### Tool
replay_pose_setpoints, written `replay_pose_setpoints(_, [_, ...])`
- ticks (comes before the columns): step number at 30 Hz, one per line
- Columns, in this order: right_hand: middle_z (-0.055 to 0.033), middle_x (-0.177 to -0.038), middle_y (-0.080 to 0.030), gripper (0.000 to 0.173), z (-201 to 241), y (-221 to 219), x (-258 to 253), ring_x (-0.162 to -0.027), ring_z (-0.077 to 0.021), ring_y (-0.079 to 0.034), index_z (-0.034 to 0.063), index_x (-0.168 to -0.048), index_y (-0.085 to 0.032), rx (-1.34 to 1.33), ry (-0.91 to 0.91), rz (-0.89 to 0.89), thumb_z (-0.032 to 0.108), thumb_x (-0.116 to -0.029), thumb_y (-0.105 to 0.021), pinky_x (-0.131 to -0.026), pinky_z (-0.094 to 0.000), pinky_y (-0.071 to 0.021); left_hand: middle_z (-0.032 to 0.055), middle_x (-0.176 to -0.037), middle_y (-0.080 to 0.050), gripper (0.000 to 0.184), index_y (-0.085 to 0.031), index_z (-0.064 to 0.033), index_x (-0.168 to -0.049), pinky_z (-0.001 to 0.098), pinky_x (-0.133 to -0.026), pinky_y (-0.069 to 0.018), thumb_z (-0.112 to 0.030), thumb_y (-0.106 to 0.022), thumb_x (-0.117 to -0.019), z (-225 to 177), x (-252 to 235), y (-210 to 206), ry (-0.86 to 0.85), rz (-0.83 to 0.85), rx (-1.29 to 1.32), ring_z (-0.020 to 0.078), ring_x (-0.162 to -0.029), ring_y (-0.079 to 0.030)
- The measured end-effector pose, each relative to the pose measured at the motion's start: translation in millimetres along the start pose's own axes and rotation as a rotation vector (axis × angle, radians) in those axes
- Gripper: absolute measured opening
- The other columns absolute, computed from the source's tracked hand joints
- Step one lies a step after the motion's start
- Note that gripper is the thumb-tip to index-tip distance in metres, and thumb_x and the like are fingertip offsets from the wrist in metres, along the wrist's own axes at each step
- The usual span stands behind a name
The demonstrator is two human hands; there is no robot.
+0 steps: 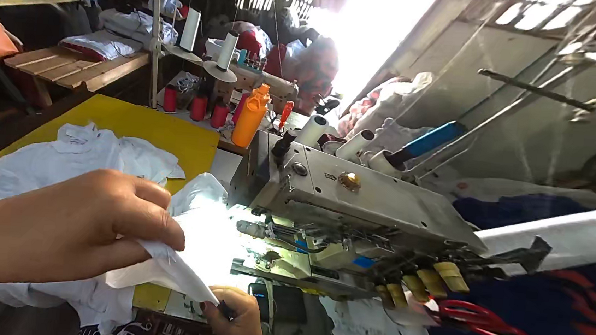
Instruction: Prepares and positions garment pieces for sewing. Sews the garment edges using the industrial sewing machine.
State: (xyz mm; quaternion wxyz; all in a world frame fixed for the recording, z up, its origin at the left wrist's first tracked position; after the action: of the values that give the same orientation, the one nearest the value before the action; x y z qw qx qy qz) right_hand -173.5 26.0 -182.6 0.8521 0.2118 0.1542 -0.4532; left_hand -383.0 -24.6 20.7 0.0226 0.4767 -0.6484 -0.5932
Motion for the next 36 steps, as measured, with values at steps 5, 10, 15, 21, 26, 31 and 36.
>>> replay_pose_setpoints(5, [-0.0085,-0.099,-0.078,0.007,8,-4,4,-0.087,-0.0071,-0.073,0.0003,-0.092,-0.076,-0.03,0.028,0.053,0.006,-0.09,-0.073,-0.076,-0.021,-0.0606,-0.0097,-0.089,-0.067,0.025,-0.076,-0.0168,-0.111,0.0104,-0.063,-0.0471,-0.022,-0.063,-0.0902,4,8,-33,0.037,0.266,0.411,-0.0068,-0.079,-0.059])
replay_pose_setpoints(10, [-0.0072,-0.096,-0.078,0.009,-5,-2,2,-0.082,-0.006,-0.072,0.0007,-0.092,-0.077,0.037,-0.014,0.05,0.008,-0.0893,-0.073,-0.074,-0.021,-0.0603,-0.0079,-0.073,-0.064,0.01,-0.075,-0.0201,-0.087,0.0295,-0.057,-0.0549,-0.029,-0.069,-0.0882,59,15,-32,0.264,0.196,-0.315,0.0068,-0.065,-0.064])
replay_pose_setpoints(15, [-0.0046,-0.093,-0.077,0.009,-13,-2,-1,-0.074,-0.0017,-0.068,0.0029,-0.092,-0.078,0.078,-0.061,0.037,0.01,-0.0902,-0.072,-0.068,-0.0172,-0.0567,-0.0188,-0.082,-0.065,0.024,-0.072,-0.0255,-0.089,0.0196,-0.081,-0.0485,-0.042,-0.058,-0.0996,68,9,-38,0.226,0.187,-0.033,-0.0047,-0.085,-0.06])
replay_pose_setpoints(21, [-0.001,-0.08,-0.072,0.009,-27,5,-13,-0.065,-0.0002,-0.062,0.0047,-0.089,-0.077,0.115,-0.102,-0.049,0.011,-0.0891,-0.071,-0.061,-0.0177,-0.0541,-0.015,-0.068,-0.055,0.029,-0.069,-0.0228,-0.091,0.0142,-0.05,-0.0426,-0.043,-0.052,-0.1021,44,0,-51,0.235,0.058,-0.094,-0.0068,-0.058,-0.05])
replay_pose_setpoints(26, [-0.0035,-0.091,-0.076,0.011,-25,7,-17,-0.082,-0.003,-0.07,0.004,-0.091,-0.078,0.079,-0.05,-0.084,0.009,-0.087,-0.07,-0.077,-0.0196,-0.0585,-0.0048,-0.065,-0.056,0.027,-0.064,-0.0176,-0.087,0.0305,-0.048,-0.0455,-0.032,-0.049,-0.1035,-13,-3,-76,0.077,0.093,-0.131,0.0105,-0.056,-0.057])
replay_pose_setpoints(31, [-0.0049,-0.103,-0.076,0.013,-19,2,-13,-0.094,-0.0066,-0.071,0.0074,-0.099,-0.078,-0.035,0.032,-0.044,0.015,-0.0913,-0.071,-0.083,-0.0222,-0.0589,-0.0026,-0.059,-0.053,0.028,-0.063,-0.0156,-0.084,0.0316,-0.046,-0.0437,-0.025,-0.046,-0.1036,-36,2,-110,-0.023,0.133,-0.135,0.014,-0.051,-0.056])
replay_pose_setpoints(36, [-0.0048,-0.102,-0.074,0.01,-5,-6,2,-0.098,-0.007,-0.069,0.0061,-0.098,-0.076,-0.051,0.069,0.006,0.013,-0.0918,-0.072,-0.085,-0.0209,-0.0586,-0.0029,-0.063,-0.057,0.029,-0.066,-0.0174,-0.09,0.0324,-0.051,-0.0464,-0.037,-0.048,-0.1023,-33,12,-133,-0.054,0.166,-0.155,0.015,-0.056,-0.058])
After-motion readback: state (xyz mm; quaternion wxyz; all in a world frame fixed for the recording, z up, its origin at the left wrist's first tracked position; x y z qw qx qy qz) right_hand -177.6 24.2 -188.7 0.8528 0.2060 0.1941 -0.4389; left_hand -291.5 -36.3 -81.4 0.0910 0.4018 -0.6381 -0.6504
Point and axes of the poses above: each hand's wrist, its own x-axis away from the middle knuckle, its own y-axis out of the back of the hand, z = x × y, the point moved 8 cm from there along -x, towards the middle knuckle
